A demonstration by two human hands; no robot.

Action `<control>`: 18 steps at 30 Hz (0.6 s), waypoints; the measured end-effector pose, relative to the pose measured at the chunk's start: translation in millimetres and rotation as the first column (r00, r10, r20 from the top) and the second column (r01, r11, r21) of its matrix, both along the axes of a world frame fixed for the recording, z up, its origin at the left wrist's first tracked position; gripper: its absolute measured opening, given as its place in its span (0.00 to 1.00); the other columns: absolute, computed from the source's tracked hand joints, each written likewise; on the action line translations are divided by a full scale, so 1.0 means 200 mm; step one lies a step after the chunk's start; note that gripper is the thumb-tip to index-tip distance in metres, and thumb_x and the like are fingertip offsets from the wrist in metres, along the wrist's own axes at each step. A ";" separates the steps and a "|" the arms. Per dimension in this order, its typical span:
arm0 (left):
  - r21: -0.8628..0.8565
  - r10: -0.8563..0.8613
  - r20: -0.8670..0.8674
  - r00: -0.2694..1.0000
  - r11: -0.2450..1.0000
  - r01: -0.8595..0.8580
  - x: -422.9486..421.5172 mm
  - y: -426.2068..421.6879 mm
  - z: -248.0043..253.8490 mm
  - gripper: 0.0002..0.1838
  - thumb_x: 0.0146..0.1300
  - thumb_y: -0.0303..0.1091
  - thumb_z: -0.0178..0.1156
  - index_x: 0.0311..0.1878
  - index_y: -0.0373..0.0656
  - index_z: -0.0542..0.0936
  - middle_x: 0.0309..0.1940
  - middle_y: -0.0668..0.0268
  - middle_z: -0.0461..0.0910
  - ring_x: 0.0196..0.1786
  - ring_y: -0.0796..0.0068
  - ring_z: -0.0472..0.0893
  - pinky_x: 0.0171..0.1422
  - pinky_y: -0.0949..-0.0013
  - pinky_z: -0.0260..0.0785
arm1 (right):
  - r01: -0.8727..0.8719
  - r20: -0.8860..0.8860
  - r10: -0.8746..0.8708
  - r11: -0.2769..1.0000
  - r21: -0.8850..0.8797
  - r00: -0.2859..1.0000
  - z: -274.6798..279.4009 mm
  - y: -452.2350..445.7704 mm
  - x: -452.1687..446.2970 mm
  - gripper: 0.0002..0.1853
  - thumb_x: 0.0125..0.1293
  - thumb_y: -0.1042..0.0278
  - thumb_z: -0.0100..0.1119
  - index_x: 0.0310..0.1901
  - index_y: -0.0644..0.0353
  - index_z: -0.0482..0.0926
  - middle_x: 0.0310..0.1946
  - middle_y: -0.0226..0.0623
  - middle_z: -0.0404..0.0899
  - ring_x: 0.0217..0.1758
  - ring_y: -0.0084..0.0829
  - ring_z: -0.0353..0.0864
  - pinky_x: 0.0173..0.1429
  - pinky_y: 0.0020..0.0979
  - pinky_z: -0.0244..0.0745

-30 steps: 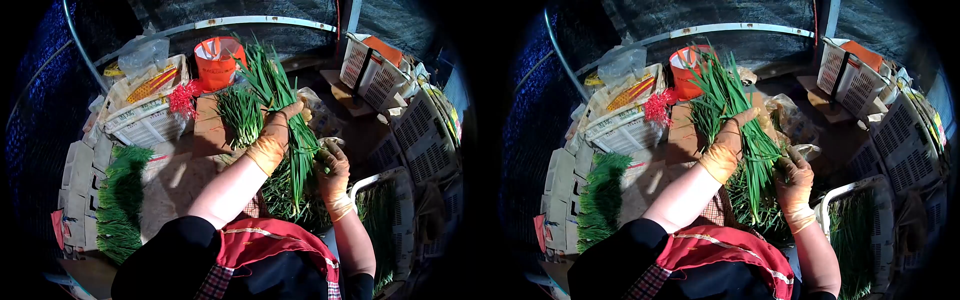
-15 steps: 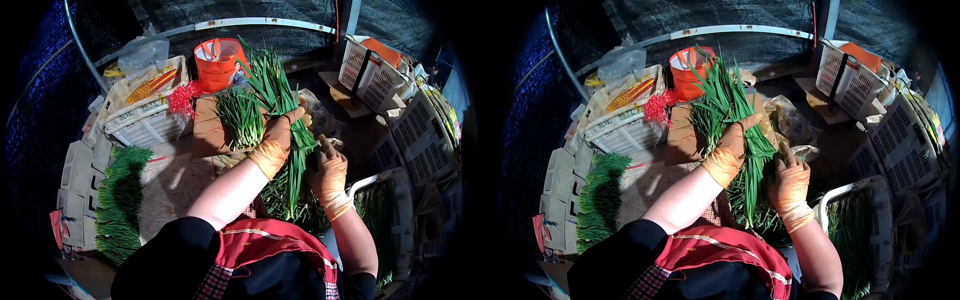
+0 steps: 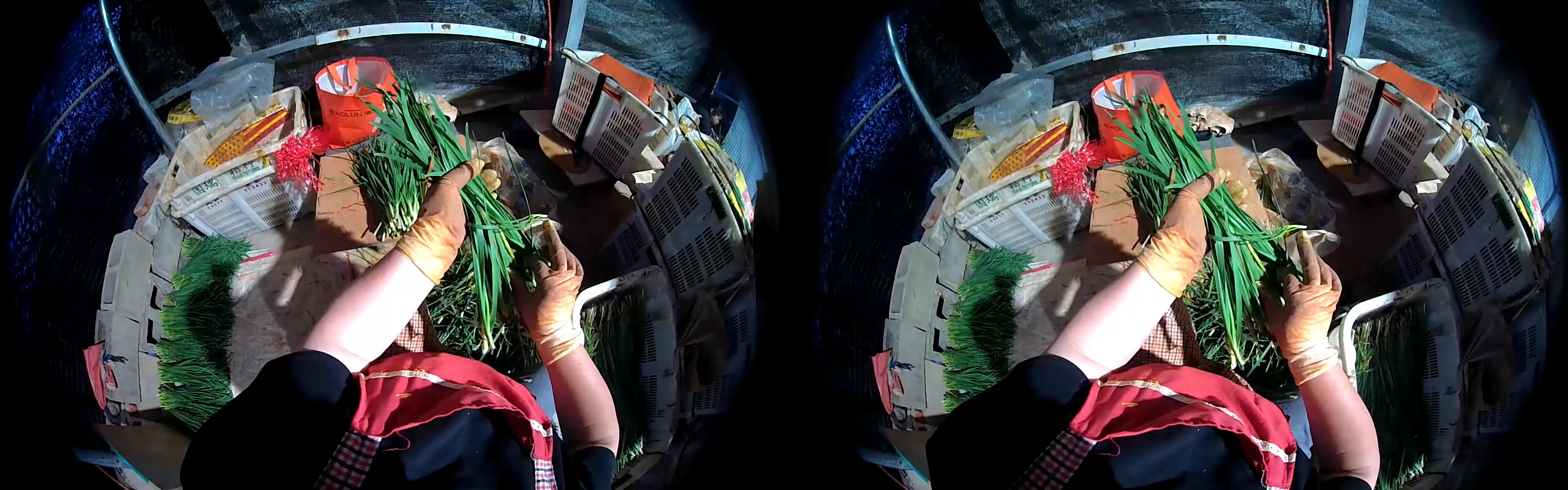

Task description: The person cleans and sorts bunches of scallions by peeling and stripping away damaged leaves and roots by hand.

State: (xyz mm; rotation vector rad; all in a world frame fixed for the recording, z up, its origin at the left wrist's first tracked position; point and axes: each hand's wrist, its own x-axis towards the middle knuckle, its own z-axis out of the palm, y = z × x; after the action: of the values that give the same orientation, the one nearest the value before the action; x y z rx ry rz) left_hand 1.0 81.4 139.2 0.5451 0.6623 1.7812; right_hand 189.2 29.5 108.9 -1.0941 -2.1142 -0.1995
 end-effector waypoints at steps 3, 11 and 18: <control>-0.064 -0.050 0.047 0.998 0.997 0.053 -0.01 0.00 0.00 0.10 0.58 0.32 0.57 0.44 0.44 0.76 0.36 0.67 0.78 0.32 0.71 0.79 0.36 0.67 0.76 | -0.012 0.028 0.013 1.000 -0.028 1.000 0.00 0.00 -0.01 0.16 0.40 0.66 0.67 0.35 0.52 0.79 0.60 0.41 0.65 0.54 0.43 0.69 0.55 0.42 0.62; 0.116 -0.245 0.045 0.968 0.964 0.239 0.00 -0.05 0.03 0.11 0.55 0.31 0.61 0.40 0.37 0.77 0.30 0.60 0.80 0.32 0.66 0.81 0.40 0.65 0.77 | -0.388 -0.647 0.095 0.862 -0.327 0.756 -0.01 0.03 -0.12 0.07 0.49 0.86 0.58 0.31 0.67 0.78 0.57 0.45 0.68 0.57 0.35 0.70 0.58 0.29 0.65; 0.081 -0.120 0.077 0.990 0.990 0.114 -0.14 0.02 -0.05 0.09 0.59 0.36 0.56 0.38 0.40 0.74 0.30 0.63 0.78 0.34 0.65 0.79 0.42 0.61 0.76 | -0.786 -0.889 -0.168 0.419 -0.455 0.426 0.12 0.03 0.09 0.03 0.52 0.77 0.62 0.28 0.61 0.77 0.50 0.43 0.76 0.39 0.23 0.77 0.47 0.24 0.70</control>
State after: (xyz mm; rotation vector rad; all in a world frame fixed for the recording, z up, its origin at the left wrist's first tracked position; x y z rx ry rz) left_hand -27.6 85.5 129.6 0.5486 0.4973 1.7143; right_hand 206.5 34.5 133.0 -0.8015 -1.2809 1.5729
